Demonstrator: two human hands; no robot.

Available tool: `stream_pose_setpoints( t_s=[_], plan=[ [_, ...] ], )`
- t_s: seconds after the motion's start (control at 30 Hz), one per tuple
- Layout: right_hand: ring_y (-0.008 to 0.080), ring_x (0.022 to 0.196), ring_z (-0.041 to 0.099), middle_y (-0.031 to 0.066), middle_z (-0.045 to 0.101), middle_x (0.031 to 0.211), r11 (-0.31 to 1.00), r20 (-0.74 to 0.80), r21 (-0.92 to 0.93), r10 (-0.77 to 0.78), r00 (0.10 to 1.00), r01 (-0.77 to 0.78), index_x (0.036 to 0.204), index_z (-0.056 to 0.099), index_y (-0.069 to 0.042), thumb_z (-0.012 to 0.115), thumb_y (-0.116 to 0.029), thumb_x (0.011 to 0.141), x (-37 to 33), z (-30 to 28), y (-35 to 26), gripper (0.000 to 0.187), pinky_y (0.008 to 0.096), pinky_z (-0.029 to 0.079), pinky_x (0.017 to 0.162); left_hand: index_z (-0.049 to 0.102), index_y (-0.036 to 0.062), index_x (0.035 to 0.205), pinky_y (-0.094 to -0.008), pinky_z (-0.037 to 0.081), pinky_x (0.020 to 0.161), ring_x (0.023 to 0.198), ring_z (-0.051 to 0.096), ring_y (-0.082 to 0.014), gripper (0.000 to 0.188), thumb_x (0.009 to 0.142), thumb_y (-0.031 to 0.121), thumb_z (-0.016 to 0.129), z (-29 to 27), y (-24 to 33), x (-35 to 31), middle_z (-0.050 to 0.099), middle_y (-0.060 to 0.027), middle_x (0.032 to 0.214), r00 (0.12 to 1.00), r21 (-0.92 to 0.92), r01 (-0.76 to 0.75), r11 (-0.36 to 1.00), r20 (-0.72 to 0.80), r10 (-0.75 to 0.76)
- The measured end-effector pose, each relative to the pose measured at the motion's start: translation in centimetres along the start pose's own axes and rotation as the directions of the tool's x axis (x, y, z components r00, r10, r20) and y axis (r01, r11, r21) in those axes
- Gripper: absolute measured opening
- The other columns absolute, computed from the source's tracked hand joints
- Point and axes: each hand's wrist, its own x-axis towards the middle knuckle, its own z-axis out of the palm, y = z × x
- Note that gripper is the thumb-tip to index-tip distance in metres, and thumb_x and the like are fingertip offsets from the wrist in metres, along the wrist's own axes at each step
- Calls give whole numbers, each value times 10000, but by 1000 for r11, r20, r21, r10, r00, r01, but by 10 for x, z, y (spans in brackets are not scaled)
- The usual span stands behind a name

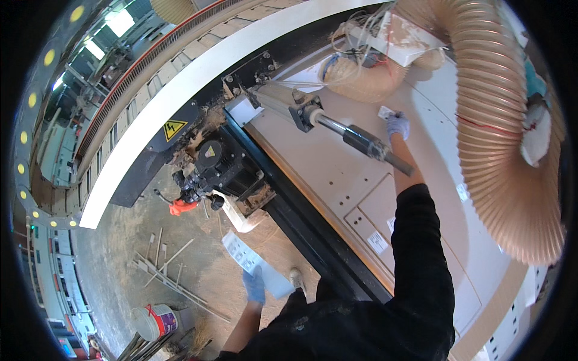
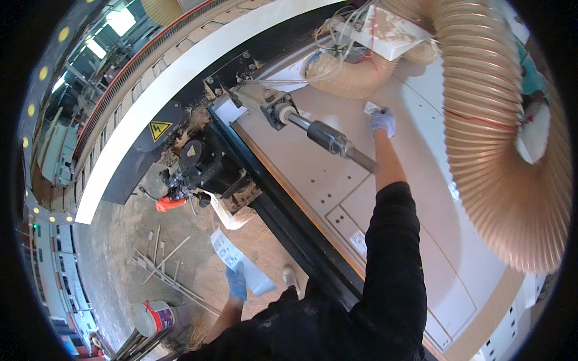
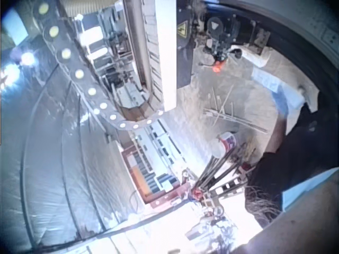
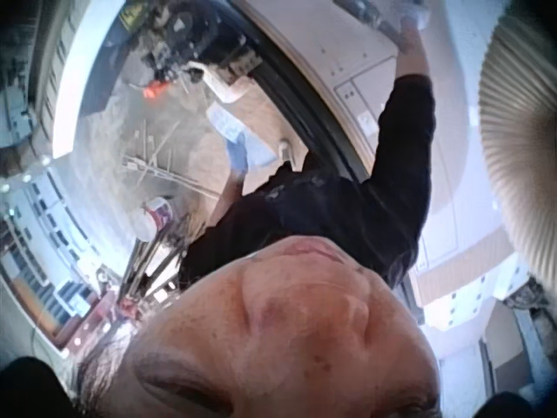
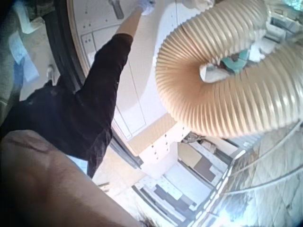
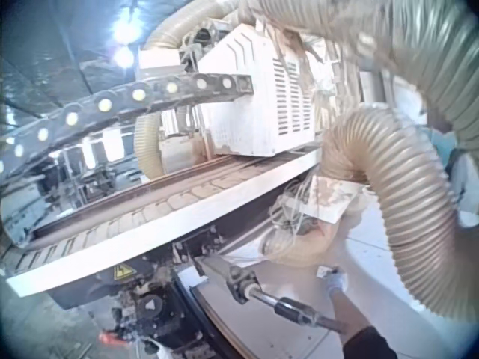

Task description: The person walks through a woodworking shop, picks up a roll of labels, and applies individual labels to several large flat panels on a workbench. The person then walks to a machine and interacts with its control panel.

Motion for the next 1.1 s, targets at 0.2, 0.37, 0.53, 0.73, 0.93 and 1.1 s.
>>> stream_pose_setpoints(
  t_s=[0.2, 0.37, 0.53, 0.73, 0.93, 1.1],
  plan=[
    [282, 1100, 508, 105, 541, 1210, 795, 46, -568, -227, 973, 212, 1078, 591, -159, 541, -367, 796, 20, -1, -3, 354, 433, 367, 924, 489, 36, 1178, -252, 460, 720, 844, 541, -119, 346, 842, 80, 560, 7, -18, 0, 568, -16, 988, 999, 48, -34, 998, 2, 34],
    [293, 1214, 414, 122, 457, 1311, 562, 190, -590, -601, 776, 580, 1185, 528, -111, 523, -396, 839, -39, 10, -8, 449, 449, 304, 986, 429, 15, 1244, -275, 428, 848, 1006, 515, -150, 409, 855, 98, 526, 27, 16, 1, 532, -58, 1126, 996, 146, -47, 988, 85, 35],
    [168, 922, 614, 90, 626, 1020, 931, 862, 354, -288, 417, -89, 1183, 554, -56, 538, -300, 872, -120, -67, -42, 396, 265, 467, 798, 369, 38, 1308, -281, 395, 922, 1091, 472, -143, 483, 856, 41, 538, 45, 64, 13, 492, -56, 1201, 957, -47, -132, 990, 256, 140],
    [182, 1010, 565, 121, 610, 1054, 818, 826, 546, -489, 281, -183, 1199, 522, 9, 614, -376, 836, -372, -169, -65, 537, 306, 418, 915, 371, 12, 1254, -293, 401, 900, 1026, 509, -165, 532, 835, 254, 594, 50, 116, 20, 538, -79, 1117, 836, -106, -333, 937, 427, 345],
    [173, 1032, 535, 103, 574, 1113, 646, 769, 630, -444, 460, -431, 1238, 481, 3, 633, -361, 829, -480, -196, -90, 569, 299, 415, 916, 359, 40, 1256, -324, 423, 903, 1055, 505, -182, 534, 824, 255, 587, 31, 143, -4, 509, -96, 1161, 716, -308, -251, 918, 578, 390],
    [176, 1020, 531, 101, 563, 1113, 538, 679, 725, -454, 576, -430, 1259, 460, -5, 641, -261, 832, -511, -197, -96, 530, 306, 422, 908, 367, 45, 1259, -334, 421, 919, 1070, 515, -216, 519, 829, 260, 565, 6, 146, -13, 514, -112, 1176, 629, -251, -299, 921, 673, 388]
  ],
)
